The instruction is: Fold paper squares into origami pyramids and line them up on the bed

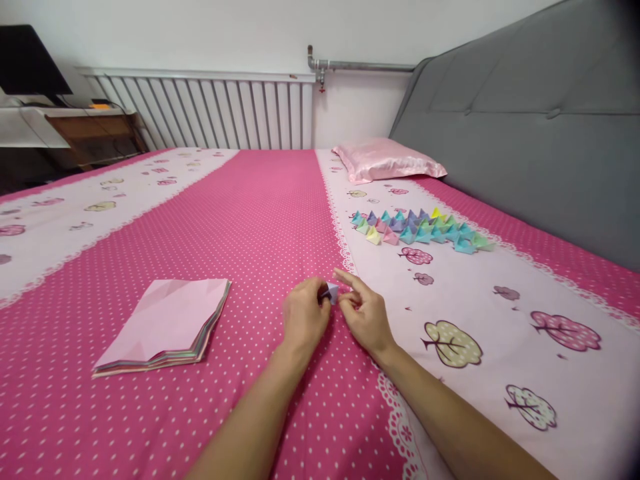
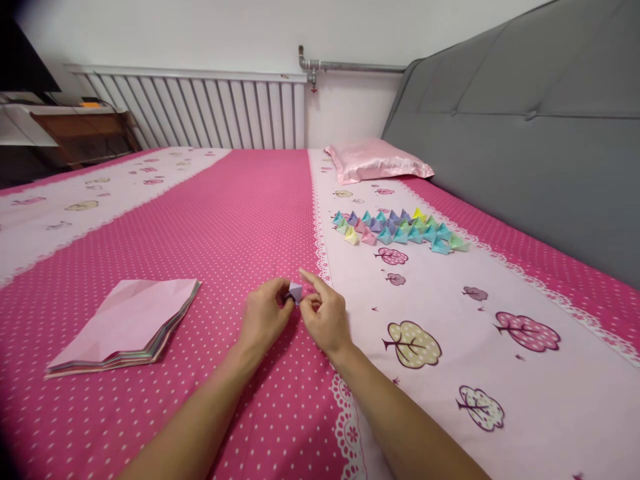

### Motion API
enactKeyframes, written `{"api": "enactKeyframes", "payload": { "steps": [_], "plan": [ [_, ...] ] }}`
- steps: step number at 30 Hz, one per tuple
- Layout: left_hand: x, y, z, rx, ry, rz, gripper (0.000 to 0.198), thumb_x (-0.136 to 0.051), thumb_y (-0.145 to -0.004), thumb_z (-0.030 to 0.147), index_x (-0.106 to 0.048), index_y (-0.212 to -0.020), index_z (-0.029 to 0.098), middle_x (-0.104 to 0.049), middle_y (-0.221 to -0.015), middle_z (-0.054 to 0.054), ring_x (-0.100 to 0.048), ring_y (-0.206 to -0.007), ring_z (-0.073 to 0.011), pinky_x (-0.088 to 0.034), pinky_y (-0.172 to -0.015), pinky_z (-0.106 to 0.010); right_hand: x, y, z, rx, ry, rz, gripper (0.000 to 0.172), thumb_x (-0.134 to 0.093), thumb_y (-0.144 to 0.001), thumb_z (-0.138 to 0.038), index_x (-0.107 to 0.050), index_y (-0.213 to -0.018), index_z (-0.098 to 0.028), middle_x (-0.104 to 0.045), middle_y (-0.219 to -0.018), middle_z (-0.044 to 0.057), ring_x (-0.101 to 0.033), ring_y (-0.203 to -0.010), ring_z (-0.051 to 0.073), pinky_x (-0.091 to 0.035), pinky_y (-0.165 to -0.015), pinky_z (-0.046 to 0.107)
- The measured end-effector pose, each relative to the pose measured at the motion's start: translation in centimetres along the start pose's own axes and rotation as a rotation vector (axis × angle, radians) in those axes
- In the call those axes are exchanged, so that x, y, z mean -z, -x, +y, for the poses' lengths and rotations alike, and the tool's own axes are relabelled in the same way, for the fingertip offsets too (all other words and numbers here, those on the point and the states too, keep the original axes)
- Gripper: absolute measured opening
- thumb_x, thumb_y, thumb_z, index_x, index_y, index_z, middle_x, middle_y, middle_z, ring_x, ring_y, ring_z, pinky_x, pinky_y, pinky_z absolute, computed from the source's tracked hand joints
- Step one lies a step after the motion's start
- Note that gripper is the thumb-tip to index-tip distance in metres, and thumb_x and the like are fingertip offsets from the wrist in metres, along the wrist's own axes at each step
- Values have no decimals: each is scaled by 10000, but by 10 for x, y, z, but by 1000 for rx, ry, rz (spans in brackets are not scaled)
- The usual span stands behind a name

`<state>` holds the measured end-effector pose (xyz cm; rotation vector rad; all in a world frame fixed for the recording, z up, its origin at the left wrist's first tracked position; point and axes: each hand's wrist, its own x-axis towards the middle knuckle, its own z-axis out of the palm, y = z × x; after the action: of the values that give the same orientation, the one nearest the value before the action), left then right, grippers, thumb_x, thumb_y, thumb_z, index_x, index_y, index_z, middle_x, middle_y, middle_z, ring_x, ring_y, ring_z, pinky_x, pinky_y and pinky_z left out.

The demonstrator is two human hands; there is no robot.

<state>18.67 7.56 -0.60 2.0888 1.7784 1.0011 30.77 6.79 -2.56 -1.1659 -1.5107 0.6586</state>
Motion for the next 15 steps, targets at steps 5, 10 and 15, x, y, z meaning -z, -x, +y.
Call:
{"api": "enactKeyframes", "payload": {
  "steps": [5, 10, 15],
  "plan": [
    [3, 1, 0, -43, -191, -21, 156, -528, -703, 159, -654, -753, 237, -651, -726, -39, -552, -725, -201, -307, -563, -263, 2, 0, -1, -20, 37, 20, 392, -450, -739, -133, -606, -1095, -186, -656, -994, 56, -567, -550, 105, -493, -522, 237],
    [4, 0, -1, -77, -206, -42, 187, -522, -705, 149, -676, -762, 239, -641, -737, -43, -548, -744, -203, -321, -575, -270, 1, -1, 4, 42, 43, 5, 418, -395, -759, -90, -628, -1070, -242, -618, -1058, 33, -610, -773, 147, -519, -695, 279],
    [3, 0, -1, -61, -111, -44, 224, -517, -704, 121, -686, -800, 232, -629, -790, -34, -551, -714, -165, -344, -580, -254, 0, -3, 9, 84, 53, -32, 457, -367, -756, -48, -632, -1061, -261, -593, -1087, 30, -576, -959, 179, -494, -836, 342]
  ]
}}
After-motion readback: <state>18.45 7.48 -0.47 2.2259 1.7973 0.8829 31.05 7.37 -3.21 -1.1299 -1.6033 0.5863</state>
